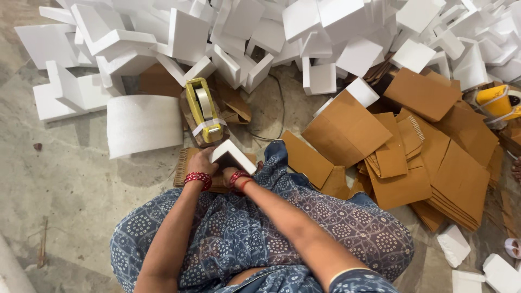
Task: The person sits on the floor and repeatedly assembles small white boxes using a handheld tape dispenser. They pick up a white box, apply tape to seal the edges, and place the finished box aside. The process is repeated continuously with a large pile of unassembled boxes nearby.
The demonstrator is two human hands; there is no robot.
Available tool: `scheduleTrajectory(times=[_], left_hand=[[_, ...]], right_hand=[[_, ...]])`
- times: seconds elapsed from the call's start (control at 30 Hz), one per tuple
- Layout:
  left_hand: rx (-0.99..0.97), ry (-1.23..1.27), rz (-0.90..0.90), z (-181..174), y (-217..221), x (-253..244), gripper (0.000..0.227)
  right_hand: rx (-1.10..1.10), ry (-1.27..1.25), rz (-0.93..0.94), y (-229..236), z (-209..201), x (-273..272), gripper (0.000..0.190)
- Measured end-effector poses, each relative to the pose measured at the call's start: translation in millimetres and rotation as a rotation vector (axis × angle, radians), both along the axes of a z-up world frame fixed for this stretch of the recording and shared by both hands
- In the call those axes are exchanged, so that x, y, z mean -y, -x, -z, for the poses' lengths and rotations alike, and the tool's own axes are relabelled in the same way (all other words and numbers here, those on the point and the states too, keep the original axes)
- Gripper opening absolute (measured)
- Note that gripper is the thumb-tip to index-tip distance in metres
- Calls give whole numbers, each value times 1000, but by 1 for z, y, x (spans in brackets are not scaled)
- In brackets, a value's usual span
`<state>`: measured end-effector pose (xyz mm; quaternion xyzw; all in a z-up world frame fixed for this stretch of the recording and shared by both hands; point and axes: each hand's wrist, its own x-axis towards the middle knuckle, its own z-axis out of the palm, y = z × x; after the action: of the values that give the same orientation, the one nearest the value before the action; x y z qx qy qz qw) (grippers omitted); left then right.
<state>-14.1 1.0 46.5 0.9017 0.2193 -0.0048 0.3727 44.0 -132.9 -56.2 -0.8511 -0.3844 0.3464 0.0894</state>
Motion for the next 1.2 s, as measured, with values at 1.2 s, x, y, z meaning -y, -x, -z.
scheduleTrajectory(times=[1.2], left_hand=[[396,-219,271,-14,48,70,31]], right_hand=[[14,147,209,-97,-55,49,46]])
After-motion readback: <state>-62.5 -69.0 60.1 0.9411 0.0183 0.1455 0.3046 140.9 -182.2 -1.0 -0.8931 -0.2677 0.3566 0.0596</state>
